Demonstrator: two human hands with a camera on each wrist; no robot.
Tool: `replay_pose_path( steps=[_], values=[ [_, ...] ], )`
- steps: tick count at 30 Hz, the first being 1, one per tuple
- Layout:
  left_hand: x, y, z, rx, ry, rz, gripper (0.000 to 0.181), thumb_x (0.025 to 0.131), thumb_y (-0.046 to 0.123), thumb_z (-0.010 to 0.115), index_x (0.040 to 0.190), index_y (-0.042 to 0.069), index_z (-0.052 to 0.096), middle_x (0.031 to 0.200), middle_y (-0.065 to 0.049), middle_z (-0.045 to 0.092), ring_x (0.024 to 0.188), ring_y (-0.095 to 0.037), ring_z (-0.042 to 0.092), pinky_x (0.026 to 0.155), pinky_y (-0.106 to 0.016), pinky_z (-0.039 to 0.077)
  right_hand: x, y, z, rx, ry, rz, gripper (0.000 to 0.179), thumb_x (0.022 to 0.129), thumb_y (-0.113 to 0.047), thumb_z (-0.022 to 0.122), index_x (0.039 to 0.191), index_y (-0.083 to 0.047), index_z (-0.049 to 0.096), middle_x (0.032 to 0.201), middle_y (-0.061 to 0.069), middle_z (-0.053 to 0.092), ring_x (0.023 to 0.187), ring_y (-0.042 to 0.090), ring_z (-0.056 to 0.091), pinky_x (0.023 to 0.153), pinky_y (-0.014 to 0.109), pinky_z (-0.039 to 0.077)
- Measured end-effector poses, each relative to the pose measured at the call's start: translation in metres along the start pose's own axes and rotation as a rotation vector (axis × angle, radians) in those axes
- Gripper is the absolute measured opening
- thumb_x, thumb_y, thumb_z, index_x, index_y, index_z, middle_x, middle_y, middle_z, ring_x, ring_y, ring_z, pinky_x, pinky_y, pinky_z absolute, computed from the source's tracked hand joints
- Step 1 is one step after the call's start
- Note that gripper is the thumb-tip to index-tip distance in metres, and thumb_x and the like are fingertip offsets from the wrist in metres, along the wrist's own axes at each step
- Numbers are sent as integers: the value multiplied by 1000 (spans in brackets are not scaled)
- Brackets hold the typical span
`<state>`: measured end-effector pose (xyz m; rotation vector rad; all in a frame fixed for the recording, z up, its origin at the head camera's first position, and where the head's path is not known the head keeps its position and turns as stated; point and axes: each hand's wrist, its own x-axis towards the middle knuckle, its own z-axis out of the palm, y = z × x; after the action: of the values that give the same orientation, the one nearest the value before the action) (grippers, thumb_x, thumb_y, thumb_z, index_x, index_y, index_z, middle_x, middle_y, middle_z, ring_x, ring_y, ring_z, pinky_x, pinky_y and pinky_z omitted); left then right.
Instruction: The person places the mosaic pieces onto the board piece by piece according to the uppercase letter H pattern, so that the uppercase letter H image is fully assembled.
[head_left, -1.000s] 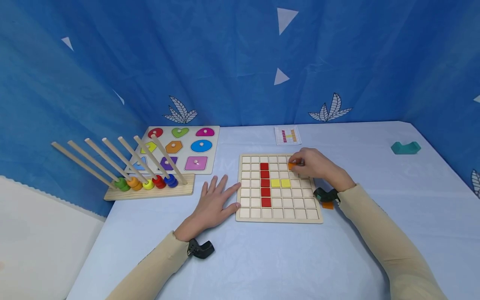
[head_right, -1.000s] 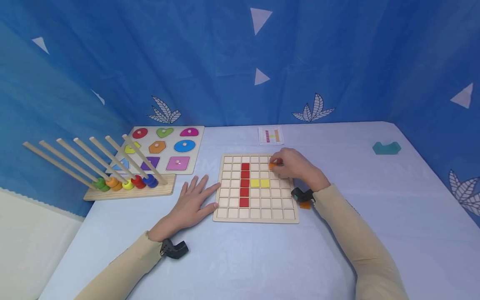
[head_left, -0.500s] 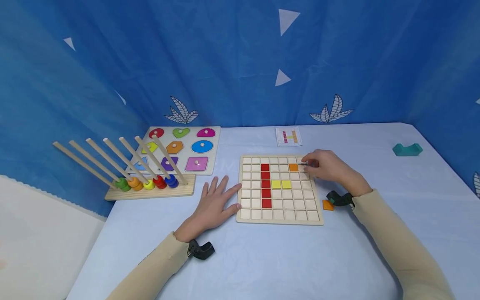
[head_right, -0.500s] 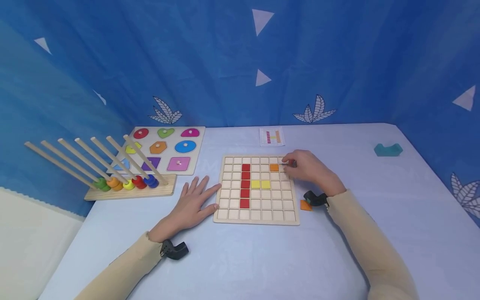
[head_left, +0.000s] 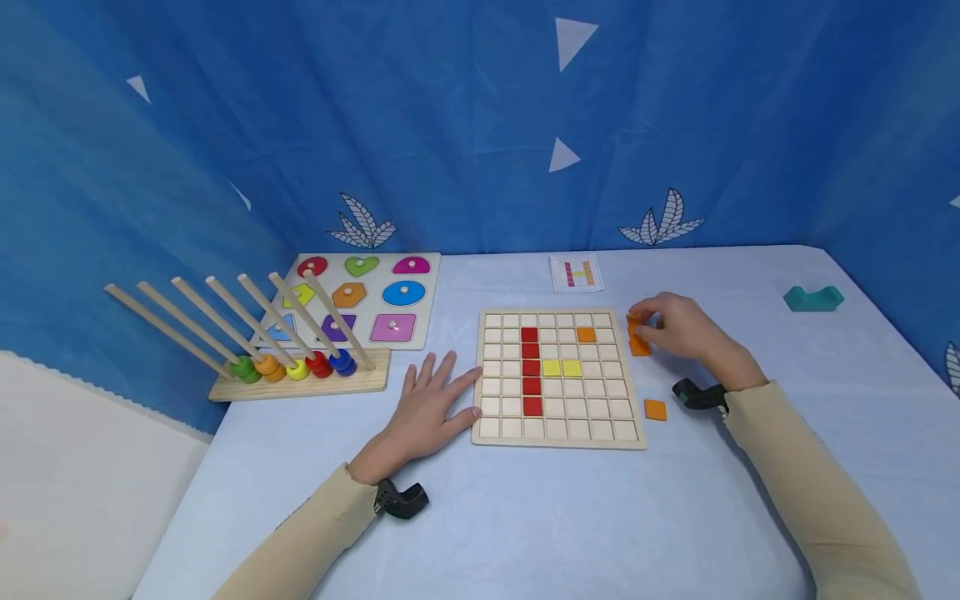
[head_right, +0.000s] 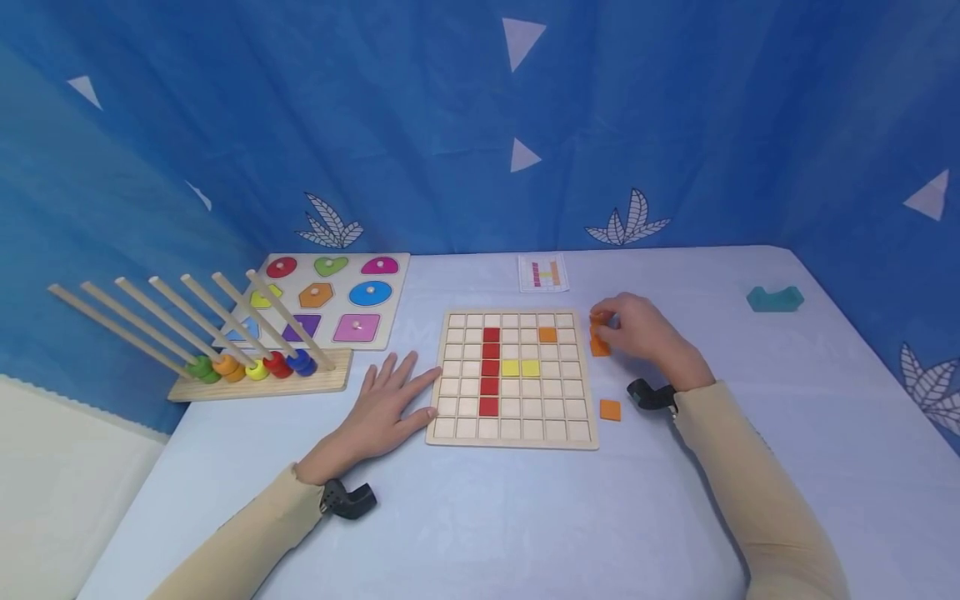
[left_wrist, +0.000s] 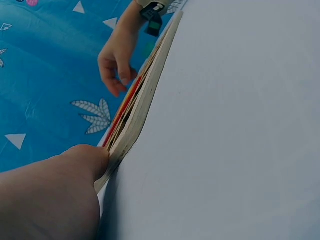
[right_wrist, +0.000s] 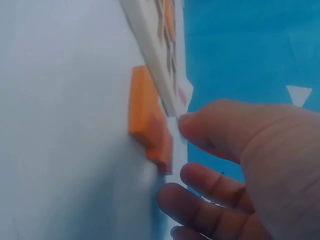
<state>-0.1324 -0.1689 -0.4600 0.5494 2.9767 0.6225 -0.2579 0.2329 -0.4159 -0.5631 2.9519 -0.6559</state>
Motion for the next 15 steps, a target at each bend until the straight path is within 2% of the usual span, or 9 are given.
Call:
replay_pose_path(
  steps=[6,15],
  values=[
    [1,1,0,-4,1,5,62,98,48,58,154,25,46,168,-21,26,157,-51,10,121,-73,7,1,4,5,-9,18,-10,33,94,-8,69,123,6,69,112,26,66,80,26,55,72,35,52],
    [0,1,0,-4,4,5,62,98,48,58,154,25,47,167,-22,26,156,-51,10,121,-74,6,2,6,9,-19,27,-18,32,99,-6,61,127,8,66,120,30,64,101,38,59,92,55,52]
  ],
)
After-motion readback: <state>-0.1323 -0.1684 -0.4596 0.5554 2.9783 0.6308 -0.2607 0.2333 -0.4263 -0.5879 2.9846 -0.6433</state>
